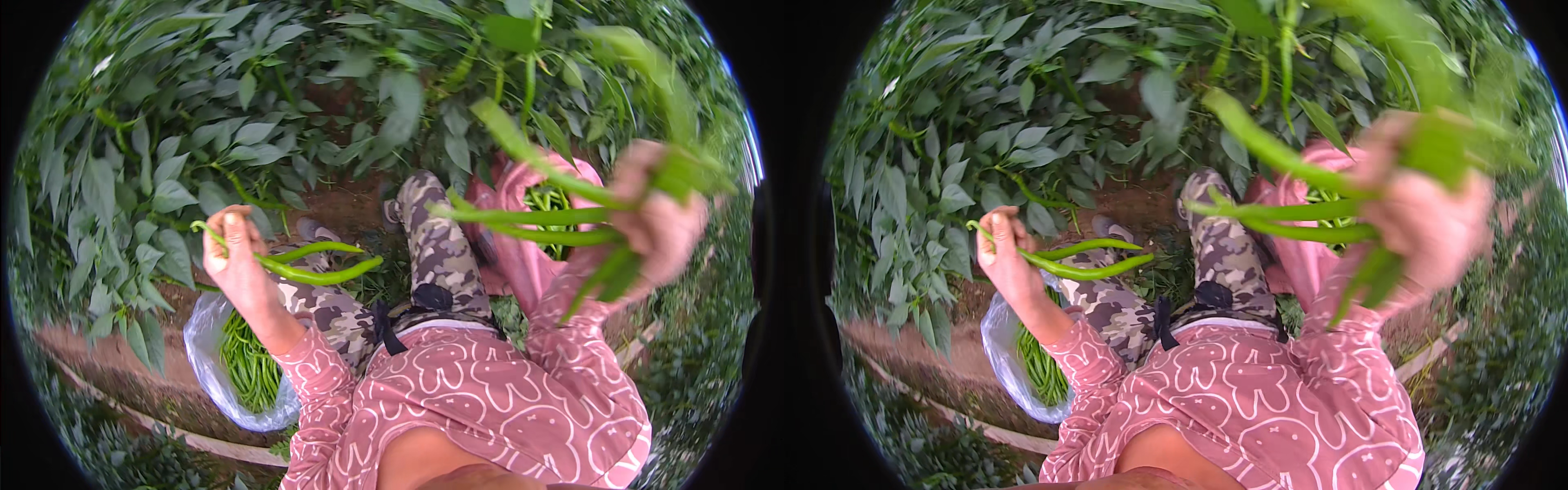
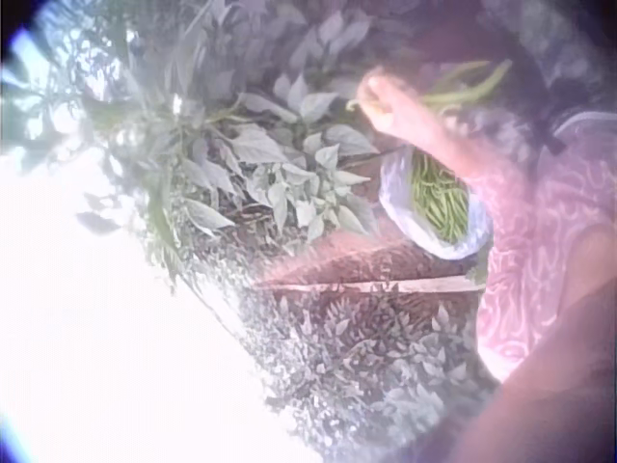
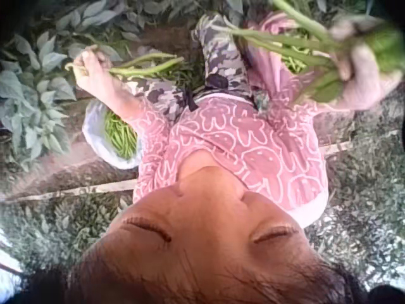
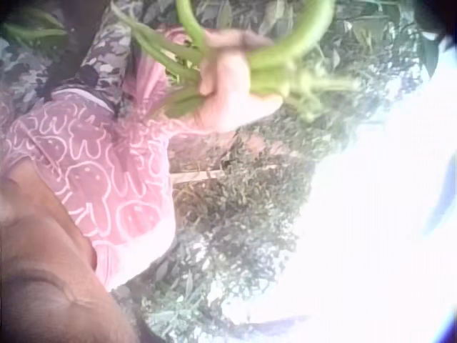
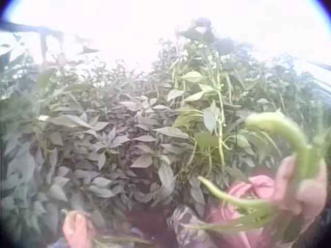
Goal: The person picks green peppers from plants by hand and places them into a plastic bag. The person repeatedly reaches into the foliage, detaches peppers, and transfers them into the bag.
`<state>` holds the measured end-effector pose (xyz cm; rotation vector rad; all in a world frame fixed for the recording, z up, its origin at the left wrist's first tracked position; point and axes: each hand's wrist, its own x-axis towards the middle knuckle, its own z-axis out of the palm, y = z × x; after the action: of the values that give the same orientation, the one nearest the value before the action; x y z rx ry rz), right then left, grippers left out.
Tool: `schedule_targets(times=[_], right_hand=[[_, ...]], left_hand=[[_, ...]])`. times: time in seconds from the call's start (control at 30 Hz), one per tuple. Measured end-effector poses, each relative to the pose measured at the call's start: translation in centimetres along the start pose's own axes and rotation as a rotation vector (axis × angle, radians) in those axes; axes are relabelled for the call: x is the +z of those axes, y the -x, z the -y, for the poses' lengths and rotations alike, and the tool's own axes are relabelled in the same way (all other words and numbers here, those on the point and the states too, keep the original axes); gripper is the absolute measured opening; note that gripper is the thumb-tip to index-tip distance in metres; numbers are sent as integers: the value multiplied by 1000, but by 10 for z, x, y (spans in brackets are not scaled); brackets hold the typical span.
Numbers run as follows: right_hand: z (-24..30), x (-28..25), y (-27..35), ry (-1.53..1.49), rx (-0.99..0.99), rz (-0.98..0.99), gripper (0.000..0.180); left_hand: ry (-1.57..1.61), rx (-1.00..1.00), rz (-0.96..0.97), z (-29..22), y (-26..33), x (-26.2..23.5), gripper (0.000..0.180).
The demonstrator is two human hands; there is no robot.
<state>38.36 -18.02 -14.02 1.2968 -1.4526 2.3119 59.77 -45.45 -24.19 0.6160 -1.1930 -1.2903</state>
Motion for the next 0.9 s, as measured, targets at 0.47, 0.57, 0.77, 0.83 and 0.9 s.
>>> schedule_targets(times=[0.47, 0.57, 0.77, 0.83, 0.9], right_hand=[[31, -63, 36, 873, 312, -158, 17], [23, -5, 37, 372, -10, 240, 18], [-72, 149, 30, 420, -90, 801, 30], [-94, 178, 46, 147, 54, 809, 32], [-110, 202, 72, 57, 142, 711, 37]], left_hand=[[266, -156, 51, 30, -22, 5, 19], [180, -123, 70, 20, -8, 16, 21], [111, -6, 58, -2, 29, 29, 15], [219, -51, -42, -2, 32, 29, 13], [426, -33, -119, 4, 28, 27, 11]])
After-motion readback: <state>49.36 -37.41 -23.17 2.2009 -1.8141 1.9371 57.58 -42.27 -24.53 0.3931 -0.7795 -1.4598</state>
